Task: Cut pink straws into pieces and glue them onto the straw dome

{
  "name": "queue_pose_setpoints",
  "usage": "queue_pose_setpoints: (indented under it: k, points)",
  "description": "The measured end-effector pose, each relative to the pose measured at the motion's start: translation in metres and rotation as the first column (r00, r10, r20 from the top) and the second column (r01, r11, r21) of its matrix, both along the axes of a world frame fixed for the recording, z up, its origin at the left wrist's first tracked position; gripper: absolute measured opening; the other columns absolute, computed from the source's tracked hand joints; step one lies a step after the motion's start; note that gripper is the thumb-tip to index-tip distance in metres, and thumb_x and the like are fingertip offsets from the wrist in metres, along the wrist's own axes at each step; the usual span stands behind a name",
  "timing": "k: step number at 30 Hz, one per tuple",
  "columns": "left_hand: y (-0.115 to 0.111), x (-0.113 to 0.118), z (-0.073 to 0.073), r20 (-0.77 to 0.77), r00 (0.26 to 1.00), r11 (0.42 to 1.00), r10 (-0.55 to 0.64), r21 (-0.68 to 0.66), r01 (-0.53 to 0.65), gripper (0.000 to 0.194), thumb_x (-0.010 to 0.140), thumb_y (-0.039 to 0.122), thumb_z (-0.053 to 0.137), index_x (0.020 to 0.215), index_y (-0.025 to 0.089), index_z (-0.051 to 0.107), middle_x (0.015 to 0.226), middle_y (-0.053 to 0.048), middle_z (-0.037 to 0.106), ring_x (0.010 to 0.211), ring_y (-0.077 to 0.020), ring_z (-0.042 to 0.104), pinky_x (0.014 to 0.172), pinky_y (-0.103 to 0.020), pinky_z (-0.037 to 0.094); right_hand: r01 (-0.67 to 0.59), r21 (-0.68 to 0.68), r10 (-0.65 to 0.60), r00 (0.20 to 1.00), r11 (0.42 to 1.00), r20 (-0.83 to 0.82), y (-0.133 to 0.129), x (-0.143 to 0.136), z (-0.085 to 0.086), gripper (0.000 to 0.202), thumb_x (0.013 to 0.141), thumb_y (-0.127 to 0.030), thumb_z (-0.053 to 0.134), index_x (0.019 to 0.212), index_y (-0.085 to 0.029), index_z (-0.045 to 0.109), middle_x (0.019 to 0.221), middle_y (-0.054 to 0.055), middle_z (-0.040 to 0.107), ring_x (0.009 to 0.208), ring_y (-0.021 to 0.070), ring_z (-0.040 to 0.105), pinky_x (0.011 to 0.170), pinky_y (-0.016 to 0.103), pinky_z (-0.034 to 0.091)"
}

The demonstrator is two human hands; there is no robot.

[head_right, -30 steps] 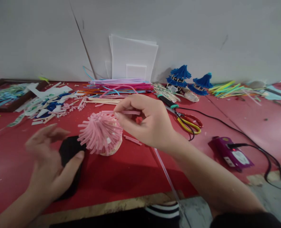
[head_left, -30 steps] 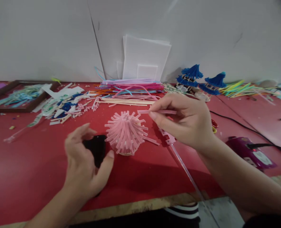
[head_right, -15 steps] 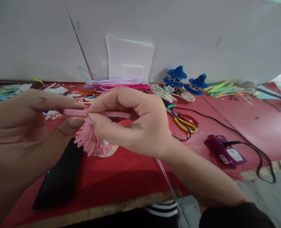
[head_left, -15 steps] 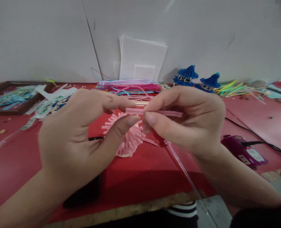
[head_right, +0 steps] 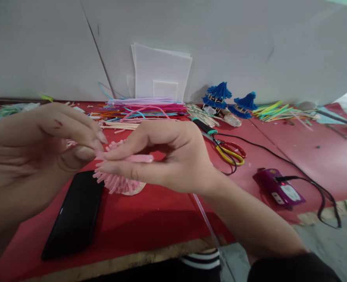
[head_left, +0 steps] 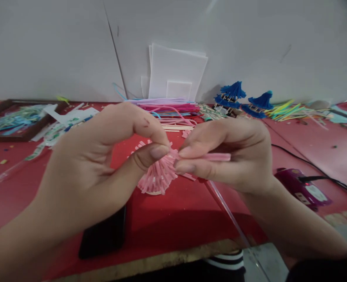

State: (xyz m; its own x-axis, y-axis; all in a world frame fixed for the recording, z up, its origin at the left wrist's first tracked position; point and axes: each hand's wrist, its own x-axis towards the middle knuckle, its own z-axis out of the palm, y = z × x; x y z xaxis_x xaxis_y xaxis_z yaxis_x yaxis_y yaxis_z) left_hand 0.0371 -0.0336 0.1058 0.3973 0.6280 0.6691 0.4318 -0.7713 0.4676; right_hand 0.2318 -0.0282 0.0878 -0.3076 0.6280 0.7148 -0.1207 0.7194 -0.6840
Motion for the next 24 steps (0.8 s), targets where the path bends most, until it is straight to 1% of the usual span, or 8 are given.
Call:
queue_pose_setpoints:
  k: [3,6,9,13,16,19,21,24]
  points:
    - [0.006,-0.006,0.0,-0.038,0.998,0.997,-0.056,0.047,0.058,0.011,0.087,0.017,0.06,0.081,0.026,0.06,0.085,0.003,0.062,0.086,-0.0154,0.06,0.078,-0.034,0.049,0.006,0.002,-0.006,1.0,1.0,0.029,0.0,0.003,-0.001,0.018,0.068,-0.011,0.08,0.07,-0.023,0.068,0.07,-0.003,0.071,0.066,0.0121,0.069,0.06,0.024,0.06]
    - [0.011,-0.01,-0.001,-0.076,0.995,0.996,-0.063,0.06,0.067,0.008,0.089,0.02,0.06,0.082,0.024,0.061,0.09,0.002,0.06,0.091,-0.0151,0.059,0.083,-0.032,0.048,-0.017,0.013,0.015,0.994,1.0,0.111,0.001,0.008,-0.001,0.015,0.072,-0.012,0.078,0.074,-0.024,0.068,0.074,-0.002,0.073,0.064,0.0114,0.068,0.057,0.022,0.059]
    - [0.012,-0.013,-0.002,-0.09,0.996,0.999,-0.024,0.041,0.028,0.009,0.09,0.023,0.06,0.082,0.024,0.061,0.093,0.001,0.058,0.092,-0.0149,0.058,0.087,-0.032,0.047,-0.026,0.102,-0.002,0.964,0.994,0.265,0.0,0.014,0.001,0.016,0.082,-0.009,0.068,0.088,-0.024,0.071,0.085,-0.001,0.076,0.068,0.0098,0.07,0.06,0.021,0.06]
    - [0.013,-0.015,-0.007,-0.103,0.994,1.0,0.02,0.009,-0.019,0.009,0.088,0.024,0.064,0.08,0.027,0.065,0.093,0.001,0.059,0.094,-0.0159,0.058,0.092,-0.034,0.045,0.013,0.292,-0.131,0.913,0.956,0.387,-0.003,0.019,0.0,0.019,0.087,-0.01,0.06,0.097,-0.021,0.071,0.091,0.003,0.076,0.085,0.0132,0.072,0.074,0.027,0.062]
    - [0.013,-0.015,-0.016,-0.057,0.997,0.998,0.06,-0.025,-0.062,0.004,0.086,0.029,0.067,0.083,0.03,0.069,0.09,0.002,0.064,0.094,-0.0179,0.06,0.094,-0.037,0.046,0.126,0.478,-0.321,0.879,0.87,0.353,-0.008,0.02,-0.009,0.015,0.084,-0.01,0.064,0.09,-0.02,0.072,0.088,0.005,0.076,0.085,0.016,0.072,0.076,0.032,0.063]
    - [0.011,-0.014,-0.028,0.005,0.986,0.981,0.169,-0.102,-0.168,0.011,0.088,0.032,0.063,0.099,0.029,0.067,0.098,0.001,0.069,0.096,-0.0177,0.062,0.093,-0.036,0.048,0.223,0.653,-0.511,0.809,0.724,0.29,-0.015,0.018,-0.021,0.009,0.079,-0.01,0.071,0.084,-0.017,0.072,0.083,0.007,0.076,0.084,0.0177,0.072,0.076,0.033,0.063]
    - [0.009,-0.012,-0.035,0.071,0.975,0.959,0.212,-0.209,-0.193,0.02,0.091,0.032,0.059,0.109,0.027,0.064,0.106,-0.001,0.069,0.101,-0.0183,0.064,0.095,-0.036,0.049,0.226,0.728,-0.576,0.77,0.648,0.274,-0.019,0.016,-0.027,0.009,0.076,-0.009,0.074,0.083,-0.015,0.072,0.082,0.007,0.076,0.083,0.0186,0.072,0.076,0.031,0.064]
    - [0.004,-0.01,-0.045,0.135,0.975,0.921,0.178,-0.371,-0.117,0.028,0.092,0.029,0.055,0.119,0.027,0.059,0.117,-0.003,0.068,0.114,-0.0215,0.063,0.104,-0.039,0.047,0.209,0.767,-0.606,0.746,0.607,0.277,-0.019,0.014,-0.034,0.011,0.074,-0.009,0.076,0.083,-0.012,0.073,0.08,0.007,0.077,0.078,0.0193,0.071,0.072,0.03,0.064]
